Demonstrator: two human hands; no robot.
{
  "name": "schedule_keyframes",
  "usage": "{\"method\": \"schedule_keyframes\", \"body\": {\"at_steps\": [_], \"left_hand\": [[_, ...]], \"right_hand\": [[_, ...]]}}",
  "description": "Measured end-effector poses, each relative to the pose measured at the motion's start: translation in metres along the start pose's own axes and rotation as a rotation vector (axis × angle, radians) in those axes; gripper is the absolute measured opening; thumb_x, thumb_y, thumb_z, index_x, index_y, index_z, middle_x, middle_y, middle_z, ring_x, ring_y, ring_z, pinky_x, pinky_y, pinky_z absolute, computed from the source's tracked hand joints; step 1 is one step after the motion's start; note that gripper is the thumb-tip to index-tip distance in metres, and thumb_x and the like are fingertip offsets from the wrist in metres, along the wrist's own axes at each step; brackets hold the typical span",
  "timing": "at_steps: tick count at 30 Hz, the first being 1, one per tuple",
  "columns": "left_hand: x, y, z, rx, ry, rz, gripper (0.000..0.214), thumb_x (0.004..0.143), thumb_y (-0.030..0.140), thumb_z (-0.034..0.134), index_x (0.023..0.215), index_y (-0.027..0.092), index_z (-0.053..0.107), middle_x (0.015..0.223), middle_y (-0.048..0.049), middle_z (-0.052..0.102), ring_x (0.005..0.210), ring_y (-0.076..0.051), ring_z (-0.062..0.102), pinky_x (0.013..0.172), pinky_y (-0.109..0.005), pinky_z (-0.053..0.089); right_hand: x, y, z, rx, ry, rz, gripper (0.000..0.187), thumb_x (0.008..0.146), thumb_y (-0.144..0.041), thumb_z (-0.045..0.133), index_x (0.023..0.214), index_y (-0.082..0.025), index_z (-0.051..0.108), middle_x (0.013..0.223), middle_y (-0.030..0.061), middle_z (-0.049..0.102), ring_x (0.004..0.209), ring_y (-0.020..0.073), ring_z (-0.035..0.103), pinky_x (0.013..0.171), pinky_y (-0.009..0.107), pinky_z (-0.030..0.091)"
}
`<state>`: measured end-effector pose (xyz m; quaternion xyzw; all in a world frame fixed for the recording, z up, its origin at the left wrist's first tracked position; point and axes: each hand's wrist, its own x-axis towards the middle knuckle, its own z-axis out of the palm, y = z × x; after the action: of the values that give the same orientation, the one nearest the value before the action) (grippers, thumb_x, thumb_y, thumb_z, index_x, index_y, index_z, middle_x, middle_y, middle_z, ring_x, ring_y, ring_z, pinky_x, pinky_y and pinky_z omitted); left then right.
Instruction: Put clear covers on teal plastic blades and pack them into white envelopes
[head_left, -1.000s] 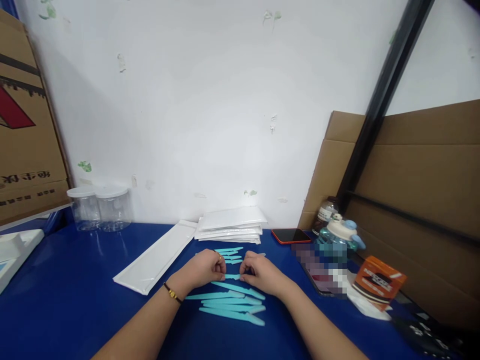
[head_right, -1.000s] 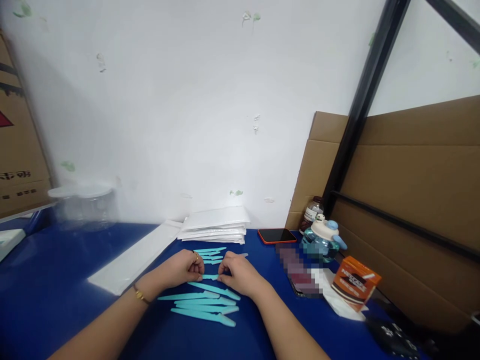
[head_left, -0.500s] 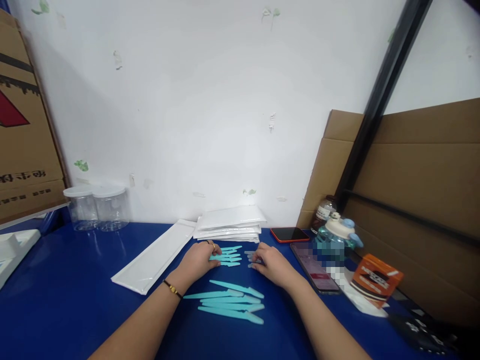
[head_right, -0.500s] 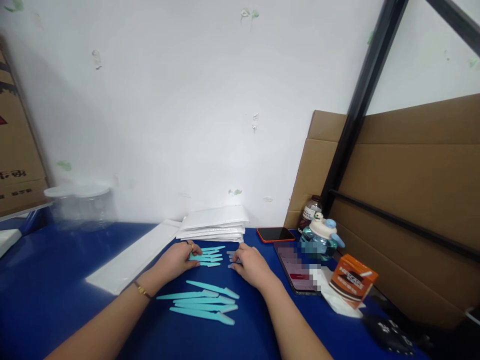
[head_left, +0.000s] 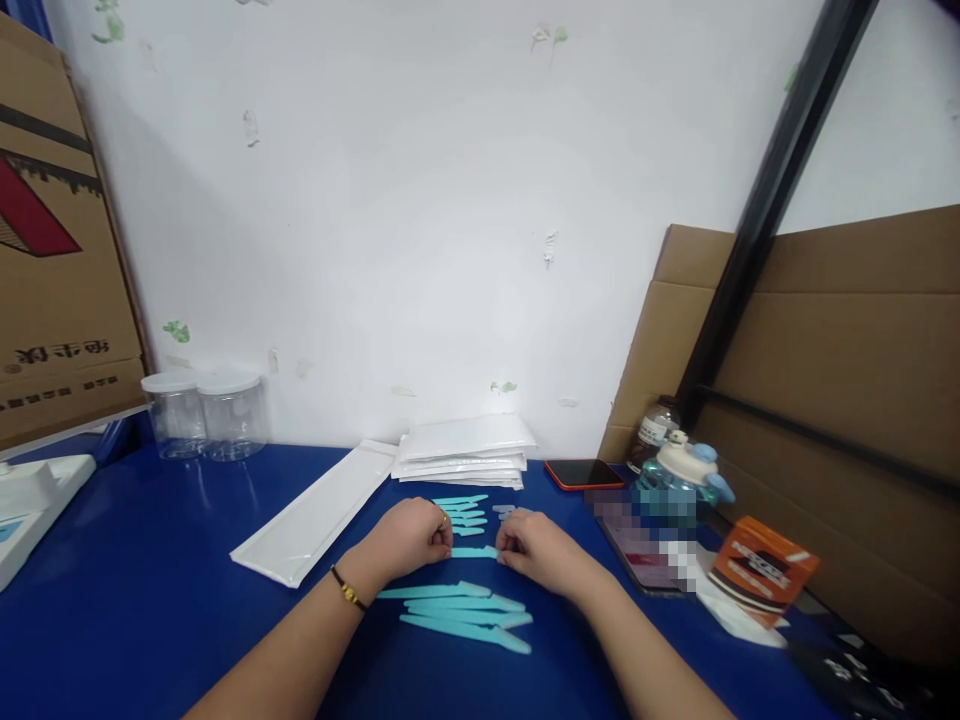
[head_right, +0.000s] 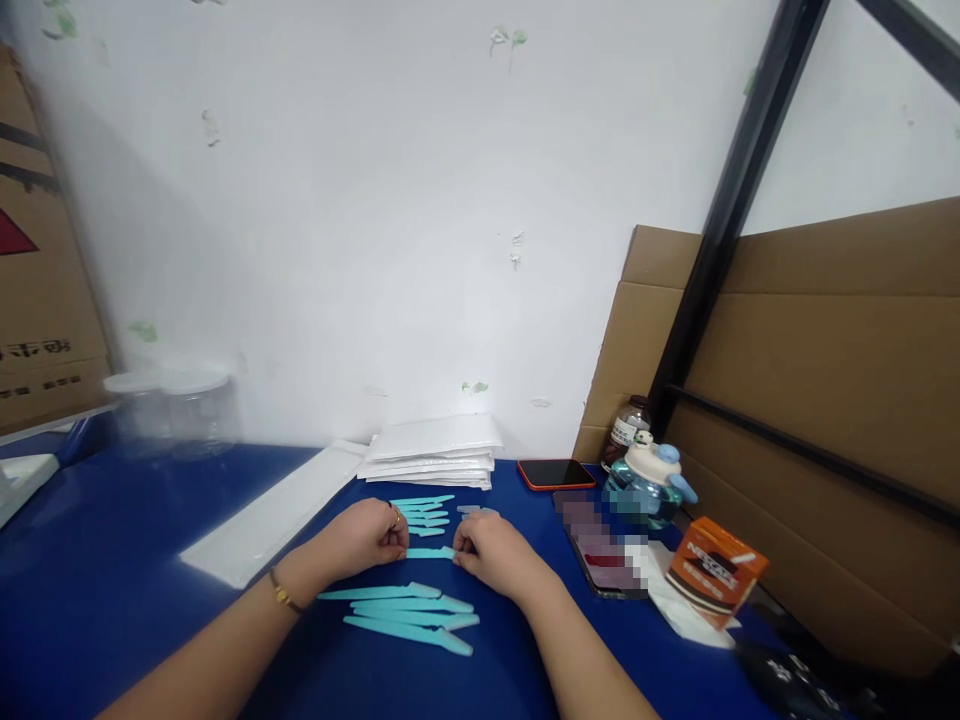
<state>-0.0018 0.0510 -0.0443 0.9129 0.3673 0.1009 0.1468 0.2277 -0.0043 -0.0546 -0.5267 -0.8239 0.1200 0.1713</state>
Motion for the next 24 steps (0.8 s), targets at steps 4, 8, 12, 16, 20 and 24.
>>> {"method": "schedule_keyframes", "body": {"at_steps": [4,8,12,16,20,24], "left_hand": [[0.0,0.001,-0.002,0.064,0.003,-0.062,0.012,0.065,0.022,0.059,0.069,0.022,0.07,0.069,-0.0011,0.069,0.061,-0.015,0.056,0.053,-0.023,0.033],[-0.001,0.003,-0.002,0.066,0.015,-0.074,0.012,0.065,0.023,0.058,0.068,0.022,0.07,0.07,-0.002,0.069,0.062,-0.016,0.057,0.054,-0.023,0.033],[-0.001,0.003,-0.002,0.055,0.014,-0.067,0.011,0.065,0.023,0.059,0.068,0.023,0.07,0.069,-0.0017,0.069,0.061,-0.015,0.057,0.054,-0.023,0.034],[-0.002,0.005,-0.003,0.063,0.02,-0.078,0.011,0.064,0.021,0.059,0.067,0.022,0.07,0.069,-0.0021,0.069,0.061,-0.015,0.057,0.055,-0.023,0.036],[-0.004,0.005,-0.007,0.085,0.016,-0.098,0.013,0.063,0.018,0.057,0.065,0.021,0.07,0.069,-0.0023,0.07,0.063,-0.016,0.058,0.057,-0.024,0.038],[-0.007,-0.002,-0.012,0.123,0.035,-0.145,0.017,0.065,0.014,0.054,0.067,0.021,0.069,0.073,-0.0033,0.07,0.067,-0.017,0.06,0.06,-0.024,0.038]], "right_hand": [[-0.001,-0.003,0.001,-0.139,-0.003,0.004,0.012,0.079,-0.012,0.052,0.08,-0.017,0.062,0.083,0.005,0.061,0.078,0.017,0.057,0.068,0.024,0.04],[-0.002,-0.008,0.003,-0.17,0.028,-0.033,0.009,0.08,-0.018,0.053,0.087,-0.018,0.059,0.089,0.0056,0.059,0.08,0.0174,0.056,0.068,0.024,0.04],[0.001,-0.013,0.007,-0.122,0.017,-0.062,0.009,0.082,-0.017,0.052,0.088,-0.018,0.057,0.09,0.0052,0.057,0.08,0.0165,0.055,0.07,0.024,0.04],[0.003,-0.013,0.01,-0.139,0.004,-0.035,0.009,0.082,-0.014,0.05,0.086,-0.017,0.057,0.09,0.0061,0.056,0.079,0.0167,0.055,0.071,0.025,0.041],[-0.001,-0.003,0.007,-0.129,0.006,-0.013,0.011,0.082,-0.013,0.048,0.086,-0.017,0.057,0.09,0.0062,0.057,0.082,0.0174,0.055,0.073,0.026,0.041],[-0.005,0.009,-0.002,-0.119,0.051,0.083,0.011,0.08,-0.012,0.05,0.084,-0.017,0.059,0.088,0.0066,0.058,0.08,0.0177,0.056,0.073,0.027,0.042]]}}
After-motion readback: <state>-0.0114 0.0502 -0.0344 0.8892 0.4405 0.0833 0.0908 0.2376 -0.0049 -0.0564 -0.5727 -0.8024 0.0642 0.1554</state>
